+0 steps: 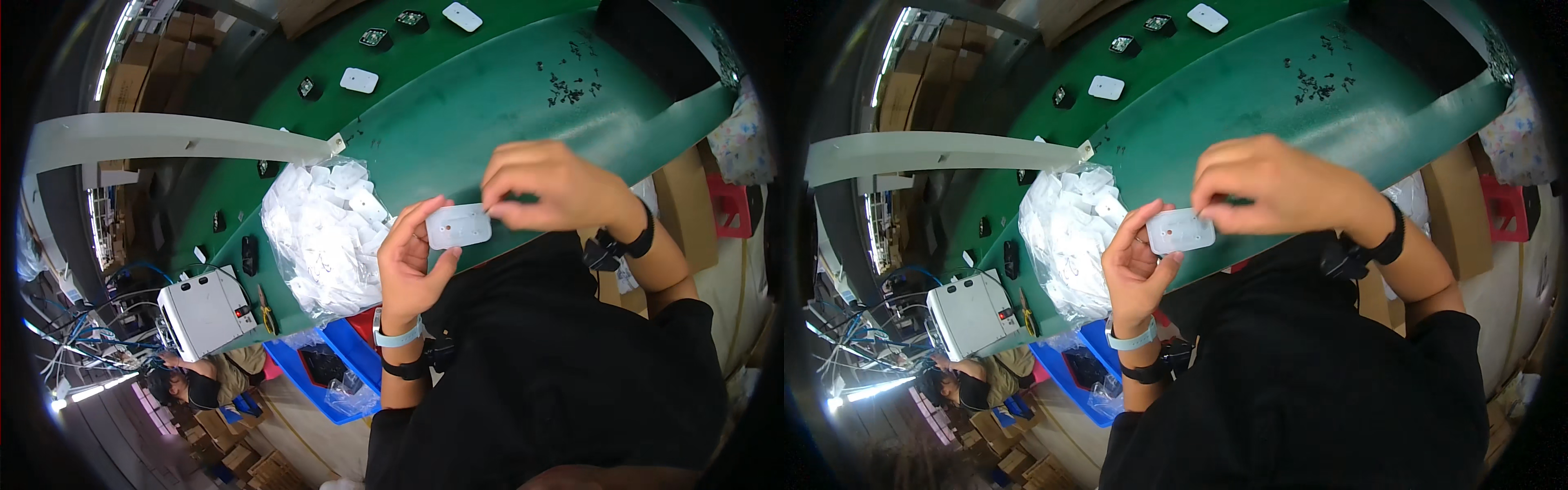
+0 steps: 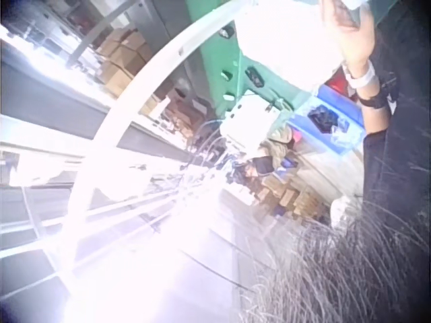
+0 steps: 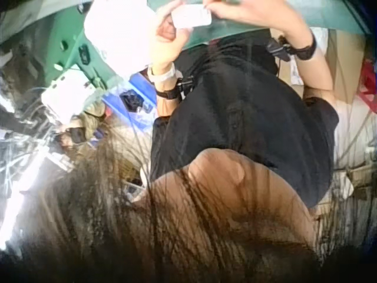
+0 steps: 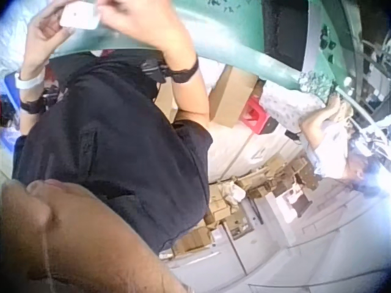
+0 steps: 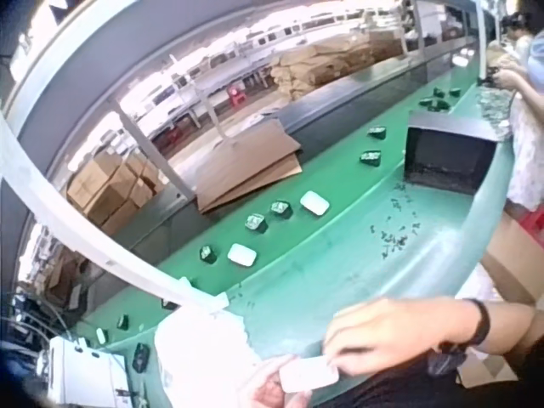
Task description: The person repeatedly picks up small white plastic cases and green circuit boards from a green workbench, inserts the boards into the cases, and places the assembled units on the table. The person handles items one at a time in a repetitive sequence.
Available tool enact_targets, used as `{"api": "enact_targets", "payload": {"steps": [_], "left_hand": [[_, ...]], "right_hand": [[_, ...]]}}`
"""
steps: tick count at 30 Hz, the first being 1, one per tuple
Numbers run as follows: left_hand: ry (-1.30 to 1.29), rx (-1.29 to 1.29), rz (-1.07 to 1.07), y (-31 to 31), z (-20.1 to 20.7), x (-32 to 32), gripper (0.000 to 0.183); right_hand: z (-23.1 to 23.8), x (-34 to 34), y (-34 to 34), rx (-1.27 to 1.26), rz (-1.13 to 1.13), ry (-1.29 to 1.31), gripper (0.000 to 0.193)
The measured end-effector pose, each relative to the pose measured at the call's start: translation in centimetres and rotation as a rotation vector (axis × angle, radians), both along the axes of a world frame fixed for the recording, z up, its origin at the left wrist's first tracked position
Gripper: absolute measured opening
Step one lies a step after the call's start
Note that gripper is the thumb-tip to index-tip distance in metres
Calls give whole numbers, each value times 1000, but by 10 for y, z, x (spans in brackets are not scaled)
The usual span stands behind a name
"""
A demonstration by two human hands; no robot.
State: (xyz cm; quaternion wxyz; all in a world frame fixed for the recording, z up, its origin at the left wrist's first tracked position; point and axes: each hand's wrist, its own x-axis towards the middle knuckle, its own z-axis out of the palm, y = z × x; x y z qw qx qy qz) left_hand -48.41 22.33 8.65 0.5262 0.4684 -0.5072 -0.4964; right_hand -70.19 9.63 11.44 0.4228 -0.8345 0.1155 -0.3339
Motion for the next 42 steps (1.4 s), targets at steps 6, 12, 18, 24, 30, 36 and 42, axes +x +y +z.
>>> {"api": "enact_targets", "payload": {"steps": [6,12,18,24,30,36,42], "left_hand": [[325,-4,-32,8,14,-8,62],[615,94,41,24,-7,-17,63],[632,129,-29,26,-15,-13,62],[594,150,42,21,-13,-19,40],[538,243,41,15,6,-24,26],[346,266,271,16,6,-31,18],[453,359,246,14,3,-18,18]], "right_hand": [[1,23,17,-100,24,-97,14],[5,26,28,-162,-12,-77,12],[8,29,32,-187,-42,-77,8],[6,30,25,-44,-46,6,16],[1,33,23,605,-29,51,30],[-13,45,33,821,3,-64,28],[-24,51,38,931,68,-147,35]]}}
